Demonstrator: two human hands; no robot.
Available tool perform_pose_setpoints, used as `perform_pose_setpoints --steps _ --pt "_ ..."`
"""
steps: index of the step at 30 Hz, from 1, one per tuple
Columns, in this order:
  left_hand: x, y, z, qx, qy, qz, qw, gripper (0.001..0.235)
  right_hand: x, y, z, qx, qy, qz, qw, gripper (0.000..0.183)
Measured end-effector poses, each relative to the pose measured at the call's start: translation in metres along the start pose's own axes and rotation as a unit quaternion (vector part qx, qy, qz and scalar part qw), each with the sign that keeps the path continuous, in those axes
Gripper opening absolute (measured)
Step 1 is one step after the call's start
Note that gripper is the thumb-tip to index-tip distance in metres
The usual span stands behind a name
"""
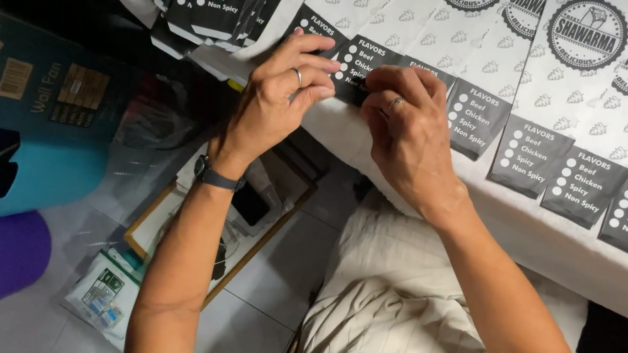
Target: Applying glue to the edges of printed paper sheets and folding them to assemble food packaging wraps.
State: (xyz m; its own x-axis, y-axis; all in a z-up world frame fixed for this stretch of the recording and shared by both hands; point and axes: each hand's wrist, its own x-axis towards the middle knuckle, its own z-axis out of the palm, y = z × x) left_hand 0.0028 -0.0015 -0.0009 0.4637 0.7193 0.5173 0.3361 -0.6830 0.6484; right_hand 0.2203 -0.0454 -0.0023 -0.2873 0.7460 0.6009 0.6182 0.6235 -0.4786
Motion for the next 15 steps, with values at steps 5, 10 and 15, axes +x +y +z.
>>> perform_pose_setpoints --steps 5,10,15 --pt "0.008 0.018 0.006 0.037 0.032 -0.017 0.999 0.02 0.01 -0.009 -0.003 0.064 0.013 0.035 0.997 0.016" --pt "0.011 0.025 0.012 0.069 0.107 -0.063 0.99 0.035 0.015 -0.011 -0.006 0.093 0.009 0.12 0.988 0.02" --pt "0.013 0.038 0.014 0.06 0.127 -0.088 0.986 0.037 0.019 -0.006 0.007 0.079 0.014 0.113 0.99 0.021"
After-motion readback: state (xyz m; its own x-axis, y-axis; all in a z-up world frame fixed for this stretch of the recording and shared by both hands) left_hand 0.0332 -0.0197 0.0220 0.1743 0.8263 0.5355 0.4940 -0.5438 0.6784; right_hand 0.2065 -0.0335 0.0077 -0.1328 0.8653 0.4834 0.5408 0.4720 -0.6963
